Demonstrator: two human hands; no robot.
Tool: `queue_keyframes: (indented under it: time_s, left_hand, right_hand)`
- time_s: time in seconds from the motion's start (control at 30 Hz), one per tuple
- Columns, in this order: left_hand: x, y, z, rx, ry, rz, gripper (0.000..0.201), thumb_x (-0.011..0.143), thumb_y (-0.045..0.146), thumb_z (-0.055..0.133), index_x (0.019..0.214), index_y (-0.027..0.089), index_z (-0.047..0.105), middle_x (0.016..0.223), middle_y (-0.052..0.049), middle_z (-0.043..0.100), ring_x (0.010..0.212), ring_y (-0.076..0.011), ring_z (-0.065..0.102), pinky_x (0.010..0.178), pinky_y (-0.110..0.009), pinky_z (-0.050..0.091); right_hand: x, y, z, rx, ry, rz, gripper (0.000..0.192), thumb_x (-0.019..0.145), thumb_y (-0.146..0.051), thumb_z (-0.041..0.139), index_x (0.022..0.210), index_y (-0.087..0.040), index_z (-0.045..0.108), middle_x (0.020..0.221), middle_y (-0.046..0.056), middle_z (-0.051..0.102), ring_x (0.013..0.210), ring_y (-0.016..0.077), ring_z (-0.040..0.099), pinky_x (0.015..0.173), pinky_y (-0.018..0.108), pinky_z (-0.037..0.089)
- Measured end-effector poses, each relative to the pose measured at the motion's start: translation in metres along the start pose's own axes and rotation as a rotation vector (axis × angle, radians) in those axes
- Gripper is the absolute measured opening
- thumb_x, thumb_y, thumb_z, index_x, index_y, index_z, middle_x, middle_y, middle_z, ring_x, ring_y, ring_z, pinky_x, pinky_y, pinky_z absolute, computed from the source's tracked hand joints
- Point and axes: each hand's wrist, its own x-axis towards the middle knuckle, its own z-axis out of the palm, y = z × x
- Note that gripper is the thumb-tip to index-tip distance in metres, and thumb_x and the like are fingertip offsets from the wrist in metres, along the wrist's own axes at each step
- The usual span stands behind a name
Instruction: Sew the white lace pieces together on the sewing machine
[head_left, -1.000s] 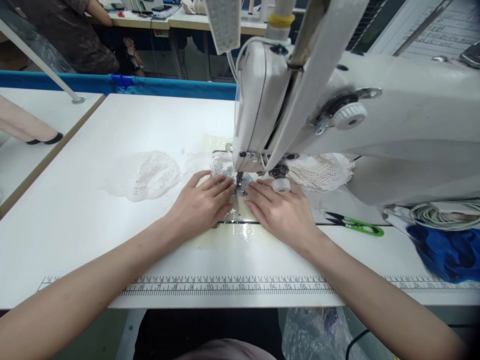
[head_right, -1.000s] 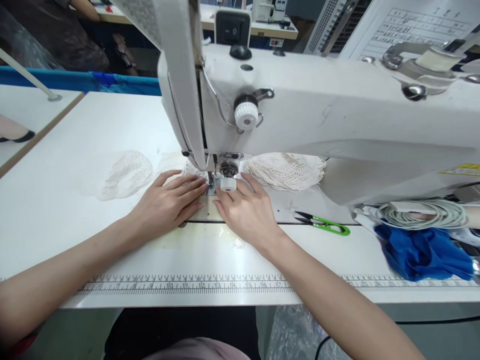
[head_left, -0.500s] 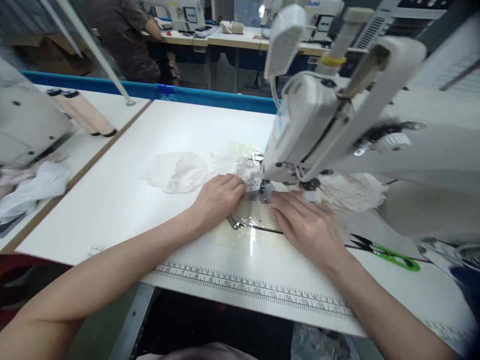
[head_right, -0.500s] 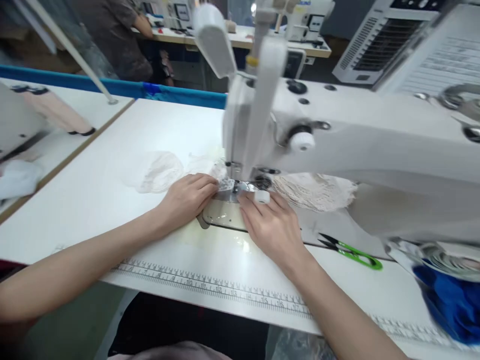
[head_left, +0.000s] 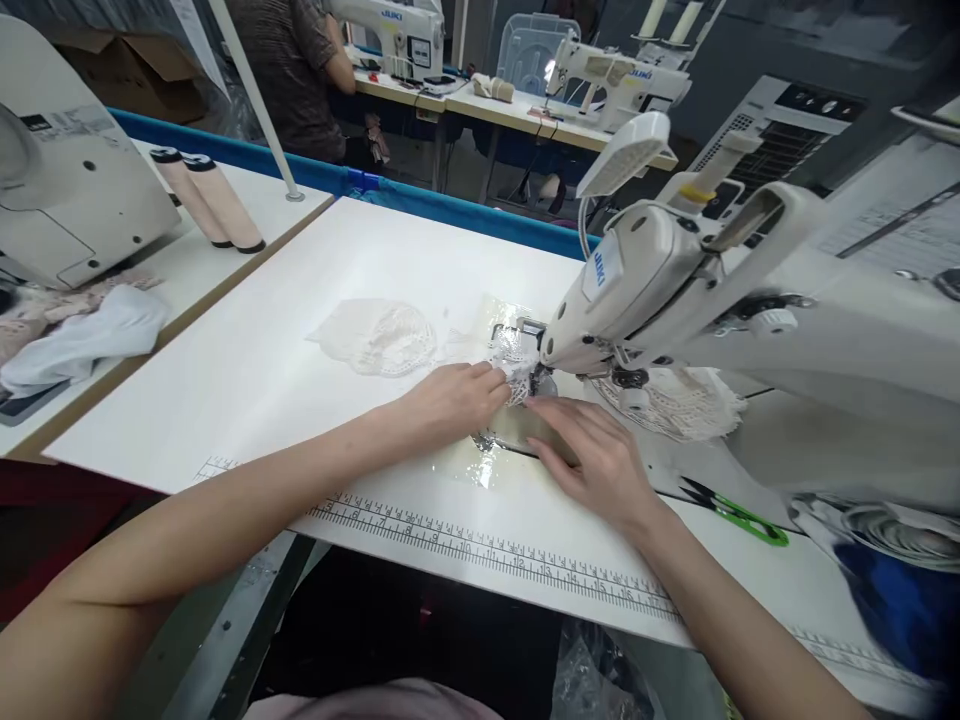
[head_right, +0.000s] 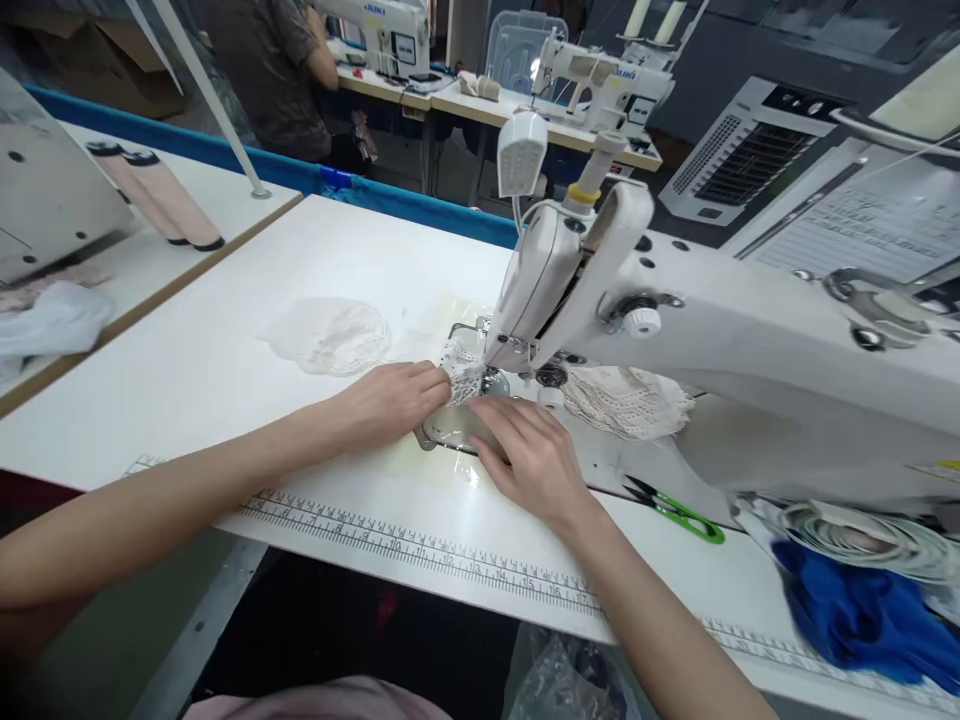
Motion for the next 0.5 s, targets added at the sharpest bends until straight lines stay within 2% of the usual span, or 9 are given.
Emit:
queue_keyframes:
  time_s: [0.1, 0.2, 0.3, 0.37, 0.43, 0.5]
  left_hand:
    - [0.001, 0.001, -0.003, -0.043, -0.009, -0.055, 0.014, 0.092, 0.012, 0.044, 0.097, 0.011, 0.057, 0.098, -0.011, 0.062, 0.088, -0.0216, 0.058, 0.063, -0.03, 0.043]
    - [-0.003, 0.002, -0.011, -0.136, -0.093, -0.135, 0.016, 0.09, 0.011, 0.043, 0.091, 0.012, 0.059, 0.092, -0.01, 0.063, 0.078, -0.0197, 0.057, 0.057, -0.03, 0.036]
    - [-0.008, -0.001, -0.024, -0.504, -0.221, -0.141, 0.011, 0.086, 0.016, 0.049, 0.084, 0.017, 0.06, 0.085, -0.004, 0.064, 0.07, -0.0145, 0.056, 0.057, -0.027, 0.035]
    - [-0.011, -0.006, -0.034, -0.817, -0.303, -0.133, 0.008, 0.084, 0.021, 0.052, 0.084, 0.019, 0.06, 0.084, -0.001, 0.064, 0.071, -0.0133, 0.056, 0.06, -0.026, 0.038]
    - [-0.011, -0.012, -0.043, -1.012, -0.353, -0.147, 0.01, 0.086, 0.026, 0.052, 0.085, 0.019, 0.058, 0.083, -0.001, 0.061, 0.071, -0.0131, 0.054, 0.061, -0.025, 0.038]
    - [-0.011, -0.017, -0.049, -1.097, -0.364, -0.163, 0.014, 0.088, 0.031, 0.051, 0.084, 0.019, 0.055, 0.079, -0.001, 0.055, 0.066, -0.012, 0.047, 0.057, -0.025, 0.035]
  right_hand:
    - [-0.001, 0.002, 0.0, -0.009, 0.047, 0.015, 0.028, 0.094, -0.017, 0.058, 0.122, -0.017, 0.058, 0.107, 0.007, 0.07, 0.098, 0.0223, 0.065, 0.085, 0.036, 0.053]
    - [-0.002, 0.004, 0.0, 0.001, 0.082, 0.023, 0.024, 0.093, -0.017, 0.06, 0.117, -0.019, 0.062, 0.1, 0.005, 0.071, 0.09, 0.021, 0.066, 0.08, 0.035, 0.053]
    - [0.001, 0.0, -0.004, 0.135, 0.04, 0.008, 0.03, 0.091, -0.024, 0.065, 0.12, -0.021, 0.061, 0.109, 0.007, 0.069, 0.102, 0.024, 0.064, 0.087, 0.039, 0.051]
    - [0.007, -0.008, -0.009, 0.318, -0.059, 0.033, 0.043, 0.088, -0.034, 0.07, 0.127, -0.021, 0.057, 0.121, 0.008, 0.065, 0.114, 0.0263, 0.059, 0.095, 0.043, 0.048]
    - [0.017, -0.018, -0.016, 0.524, -0.152, 0.186, 0.045, 0.085, -0.042, 0.072, 0.124, -0.022, 0.059, 0.12, 0.008, 0.065, 0.112, 0.0251, 0.059, 0.094, 0.041, 0.05]
    - [0.029, -0.028, -0.021, 0.714, -0.195, 0.413, 0.031, 0.086, -0.045, 0.071, 0.105, -0.021, 0.066, 0.102, 0.005, 0.07, 0.093, 0.0203, 0.065, 0.081, 0.034, 0.053]
